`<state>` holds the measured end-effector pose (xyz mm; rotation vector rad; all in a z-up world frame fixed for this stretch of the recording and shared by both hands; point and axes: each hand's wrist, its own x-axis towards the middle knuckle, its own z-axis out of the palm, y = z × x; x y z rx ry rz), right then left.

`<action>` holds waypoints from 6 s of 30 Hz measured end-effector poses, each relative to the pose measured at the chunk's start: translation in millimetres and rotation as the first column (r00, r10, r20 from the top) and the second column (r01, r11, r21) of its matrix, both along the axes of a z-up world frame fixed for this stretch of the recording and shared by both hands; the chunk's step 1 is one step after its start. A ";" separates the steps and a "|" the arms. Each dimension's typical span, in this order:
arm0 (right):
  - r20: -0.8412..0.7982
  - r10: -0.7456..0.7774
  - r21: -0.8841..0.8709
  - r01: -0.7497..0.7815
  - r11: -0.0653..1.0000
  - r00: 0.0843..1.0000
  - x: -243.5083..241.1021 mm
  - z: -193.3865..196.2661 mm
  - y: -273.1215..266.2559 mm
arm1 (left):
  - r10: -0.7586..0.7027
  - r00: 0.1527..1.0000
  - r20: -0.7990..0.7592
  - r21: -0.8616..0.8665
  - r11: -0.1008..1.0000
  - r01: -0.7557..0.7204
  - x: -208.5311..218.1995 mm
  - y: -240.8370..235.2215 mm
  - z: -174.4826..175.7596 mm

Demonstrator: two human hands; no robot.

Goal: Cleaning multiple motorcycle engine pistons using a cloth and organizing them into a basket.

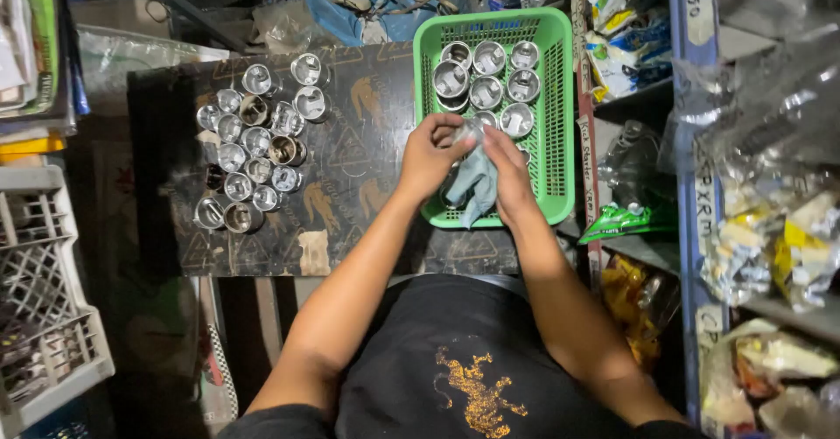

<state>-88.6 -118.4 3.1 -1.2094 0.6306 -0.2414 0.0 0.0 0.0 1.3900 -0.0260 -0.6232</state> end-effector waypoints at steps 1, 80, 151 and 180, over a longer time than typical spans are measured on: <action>-0.008 0.005 0.002 -0.005 1.000 1.000 3.9 -5.3 -2.3 | 0.005 1.000 -0.008 0.002 1.000 -0.005 5.3 -9.1 -12.2; -0.075 0.523 -0.348 -0.514 0.784 0.849 79.5 76.1 161.9 | 0.331 0.943 0.044 -0.364 0.884 -0.293 -11.6 248.1 7.1; 0.428 0.147 -0.222 -0.054 0.974 0.892 1.5 121.3 162.6 | -0.010 0.776 0.630 0.008 1.000 0.007 -21.0 195.9 115.2; 0.295 0.414 -0.149 -0.386 0.910 0.861 -52.9 136.9 43.8 | 0.056 0.662 0.748 0.038 0.991 -0.127 -95.9 86.2 127.9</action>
